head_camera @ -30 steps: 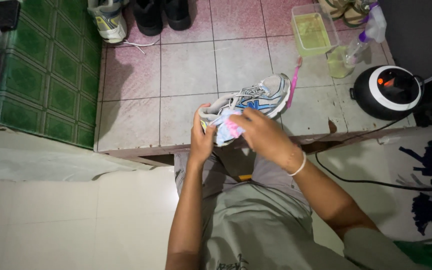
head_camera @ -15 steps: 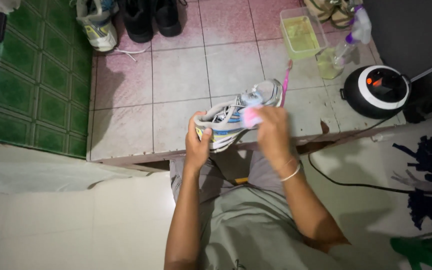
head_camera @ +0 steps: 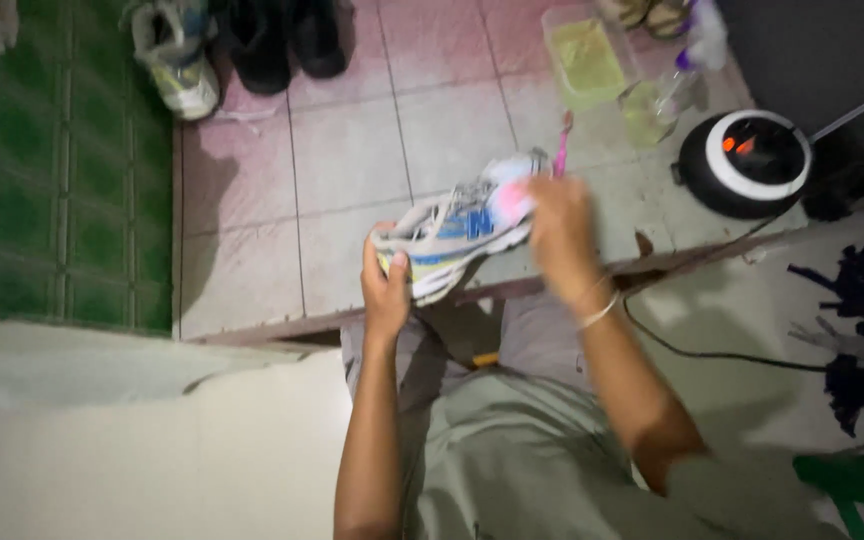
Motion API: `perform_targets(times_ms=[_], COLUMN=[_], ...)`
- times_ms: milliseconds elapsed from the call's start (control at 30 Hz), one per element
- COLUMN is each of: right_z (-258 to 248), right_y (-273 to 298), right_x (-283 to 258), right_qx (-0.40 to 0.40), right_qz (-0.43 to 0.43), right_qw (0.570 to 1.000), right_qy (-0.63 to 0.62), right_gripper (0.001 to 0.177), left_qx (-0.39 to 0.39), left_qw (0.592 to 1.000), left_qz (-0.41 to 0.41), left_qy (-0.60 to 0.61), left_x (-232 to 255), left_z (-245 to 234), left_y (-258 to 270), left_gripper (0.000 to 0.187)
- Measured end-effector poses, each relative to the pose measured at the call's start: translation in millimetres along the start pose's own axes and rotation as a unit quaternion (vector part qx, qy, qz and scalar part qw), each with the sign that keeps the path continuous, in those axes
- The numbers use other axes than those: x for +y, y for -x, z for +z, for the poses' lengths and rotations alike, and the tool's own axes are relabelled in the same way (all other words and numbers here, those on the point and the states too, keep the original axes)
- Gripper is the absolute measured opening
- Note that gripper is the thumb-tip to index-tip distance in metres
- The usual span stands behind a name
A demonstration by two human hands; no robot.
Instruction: Cleaning a sneaker by wiping it thoroughly with a cloth.
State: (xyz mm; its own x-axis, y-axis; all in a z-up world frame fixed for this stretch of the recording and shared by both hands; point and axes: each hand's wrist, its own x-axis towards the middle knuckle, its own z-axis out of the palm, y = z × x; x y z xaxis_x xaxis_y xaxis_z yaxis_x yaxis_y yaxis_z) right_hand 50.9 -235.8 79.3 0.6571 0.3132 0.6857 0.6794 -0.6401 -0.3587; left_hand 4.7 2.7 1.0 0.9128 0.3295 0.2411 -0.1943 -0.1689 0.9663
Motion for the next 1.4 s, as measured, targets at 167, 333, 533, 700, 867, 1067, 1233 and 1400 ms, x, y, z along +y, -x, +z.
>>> perform_targets(times_ms=[167, 333, 533, 700, 867, 1067, 1233, 1400], right_z=[31, -1, 14, 0, 21, 47, 25, 23], right_y=[30, -19, -26, 6, 37, 42, 12, 19], right_x=[-25, 0, 63, 10, -48, -68, -66, -42], right_qx=[-0.020, 0.032, -0.084, -0.024, -0.020, -0.056, -0.041, -0.043], right_qz=[-0.009, 0.005, 0.141, 0.136, 0.061, -0.014, -0.034, -0.029], right_qw=[0.995, 0.995, 0.985, 0.990, 0.996, 0.987, 0.993, 0.996], right_qy=[-0.094, -0.090, 0.057, 0.030, -0.059, -0.153, -0.107, -0.076], right_gripper=[0.032, 0.037, 0.039, 0.033, 0.034, 0.037, 0.039, 0.027], left_qx=[-0.003, -0.006, 0.002, 0.008, 0.013, 0.027, 0.010, 0.026], left_qw=[1.000, 1.000, 1.000, 1.000, 1.000, 0.999, 1.000, 1.000], left_qz=[0.002, 0.017, 0.021, 0.014, 0.015, 0.014, 0.016, 0.002], left_qy=[-0.008, -0.004, -0.004, -0.009, 0.004, 0.018, -0.002, 0.000], left_x=[-2, 0, 2, 2, -4, 14, 9, 11], left_z=[0, 0, 3, 3, 1, 6, 3, 3], left_y=[3, 0, -2, 1, 3, 1, 1, -2], left_gripper=[0.055, 0.057, 0.058, 0.057, 0.055, 0.046, 0.050, 0.052])
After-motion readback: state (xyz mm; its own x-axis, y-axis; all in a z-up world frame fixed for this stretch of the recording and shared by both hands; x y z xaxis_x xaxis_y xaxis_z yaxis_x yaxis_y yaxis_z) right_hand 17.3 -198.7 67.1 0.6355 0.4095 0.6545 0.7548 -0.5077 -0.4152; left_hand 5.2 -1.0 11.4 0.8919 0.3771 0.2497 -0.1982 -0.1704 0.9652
